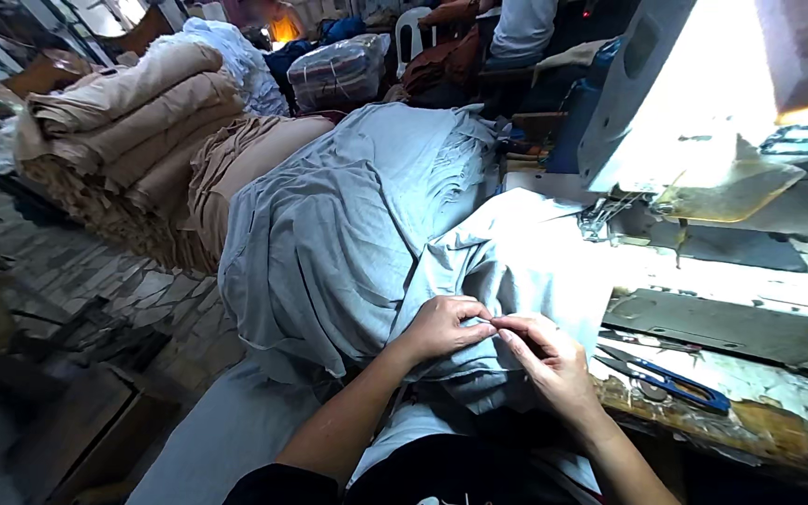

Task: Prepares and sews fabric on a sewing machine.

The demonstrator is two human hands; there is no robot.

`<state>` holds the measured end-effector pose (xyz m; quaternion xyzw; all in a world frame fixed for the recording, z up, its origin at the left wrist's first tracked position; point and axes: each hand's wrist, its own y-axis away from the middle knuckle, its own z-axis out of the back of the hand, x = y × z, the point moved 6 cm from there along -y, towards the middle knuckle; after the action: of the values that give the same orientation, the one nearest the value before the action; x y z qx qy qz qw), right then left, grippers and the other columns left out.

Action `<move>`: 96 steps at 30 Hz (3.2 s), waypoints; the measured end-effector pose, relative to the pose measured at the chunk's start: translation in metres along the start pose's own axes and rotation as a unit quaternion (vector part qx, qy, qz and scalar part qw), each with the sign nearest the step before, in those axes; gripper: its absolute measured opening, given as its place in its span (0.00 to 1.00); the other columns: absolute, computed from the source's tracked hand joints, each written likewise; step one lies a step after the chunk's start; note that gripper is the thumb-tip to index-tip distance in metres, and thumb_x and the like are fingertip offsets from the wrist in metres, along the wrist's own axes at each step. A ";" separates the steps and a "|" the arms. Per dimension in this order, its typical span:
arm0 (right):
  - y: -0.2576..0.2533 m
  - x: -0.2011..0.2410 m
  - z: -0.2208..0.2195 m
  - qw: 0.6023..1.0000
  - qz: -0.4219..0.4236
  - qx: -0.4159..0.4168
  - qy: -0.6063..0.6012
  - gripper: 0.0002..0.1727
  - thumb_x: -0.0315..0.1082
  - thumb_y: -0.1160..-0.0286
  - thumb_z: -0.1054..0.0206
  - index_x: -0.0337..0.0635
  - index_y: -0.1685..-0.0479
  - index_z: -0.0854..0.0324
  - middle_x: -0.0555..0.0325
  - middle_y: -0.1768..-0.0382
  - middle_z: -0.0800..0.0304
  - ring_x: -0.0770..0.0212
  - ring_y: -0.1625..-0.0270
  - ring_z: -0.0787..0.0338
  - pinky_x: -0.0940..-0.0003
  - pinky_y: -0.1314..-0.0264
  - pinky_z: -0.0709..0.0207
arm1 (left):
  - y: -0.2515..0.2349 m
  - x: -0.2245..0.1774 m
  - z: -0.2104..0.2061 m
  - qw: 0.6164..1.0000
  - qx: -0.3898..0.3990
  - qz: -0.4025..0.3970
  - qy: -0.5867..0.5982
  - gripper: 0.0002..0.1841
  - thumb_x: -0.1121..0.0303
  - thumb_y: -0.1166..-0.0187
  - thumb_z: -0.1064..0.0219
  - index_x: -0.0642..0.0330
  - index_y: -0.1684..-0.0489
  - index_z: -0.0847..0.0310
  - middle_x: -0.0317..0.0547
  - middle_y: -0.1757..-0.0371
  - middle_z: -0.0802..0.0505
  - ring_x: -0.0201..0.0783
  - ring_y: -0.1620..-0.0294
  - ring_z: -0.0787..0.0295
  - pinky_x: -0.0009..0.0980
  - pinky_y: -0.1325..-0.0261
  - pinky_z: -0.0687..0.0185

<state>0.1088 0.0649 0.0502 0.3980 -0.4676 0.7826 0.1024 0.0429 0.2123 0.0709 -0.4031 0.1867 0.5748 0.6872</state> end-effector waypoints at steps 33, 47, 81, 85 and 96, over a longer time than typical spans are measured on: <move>0.010 0.001 0.004 0.974 -0.196 0.047 -0.100 0.22 0.32 0.35 0.26 0.39 0.39 0.12 0.66 0.59 0.06 0.81 0.64 0.13 0.87 0.58 0.18 | 0.001 -0.003 0.003 0.999 -0.021 -0.013 0.030 0.11 0.69 0.20 0.33 0.70 0.61 0.08 0.51 0.60 0.05 0.34 0.53 0.10 0.31 0.44 0.19; 0.009 -0.003 -0.001 0.982 -0.171 0.022 -0.081 0.23 0.35 0.31 0.28 0.36 0.35 0.14 0.68 0.64 0.07 0.84 0.67 0.15 0.88 0.60 0.20 | 0.001 -0.003 0.004 0.999 -0.023 -0.030 0.024 0.11 0.69 0.21 0.32 0.71 0.62 0.08 0.52 0.61 0.05 0.37 0.54 0.09 0.33 0.45 0.18; 0.007 -0.004 0.005 0.983 -0.174 0.023 -0.050 0.08 0.37 0.27 0.30 0.43 0.63 0.09 0.73 0.71 0.09 0.87 0.69 0.15 0.92 0.64 0.22 | 0.002 -0.005 0.006 0.998 -0.035 -0.043 0.042 0.10 0.72 0.21 0.32 0.73 0.63 0.09 0.53 0.63 0.06 0.34 0.57 0.10 0.29 0.47 0.19; 0.008 -0.004 0.005 0.986 -0.159 0.017 -0.045 0.09 0.39 0.26 0.30 0.43 0.61 0.09 0.73 0.70 0.08 0.87 0.69 0.15 0.91 0.63 0.22 | 0.002 -0.007 0.006 0.998 -0.035 -0.035 0.035 0.10 0.72 0.21 0.32 0.72 0.62 0.09 0.53 0.62 0.06 0.35 0.56 0.10 0.30 0.46 0.19; 0.008 -0.001 0.006 0.987 -0.155 0.014 -0.051 0.09 0.36 0.26 0.30 0.41 0.60 0.09 0.71 0.68 0.08 0.86 0.67 0.14 0.91 0.61 0.21 | 0.003 -0.004 0.005 0.999 -0.030 -0.026 0.027 0.13 0.69 0.15 0.37 0.72 0.58 0.09 0.52 0.59 0.05 0.33 0.54 0.10 0.30 0.44 0.19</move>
<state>0.1084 0.0559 0.0455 0.5062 -0.3940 0.7424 0.1931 0.0381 0.2141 0.0760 -0.4437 0.1772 0.5510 0.6841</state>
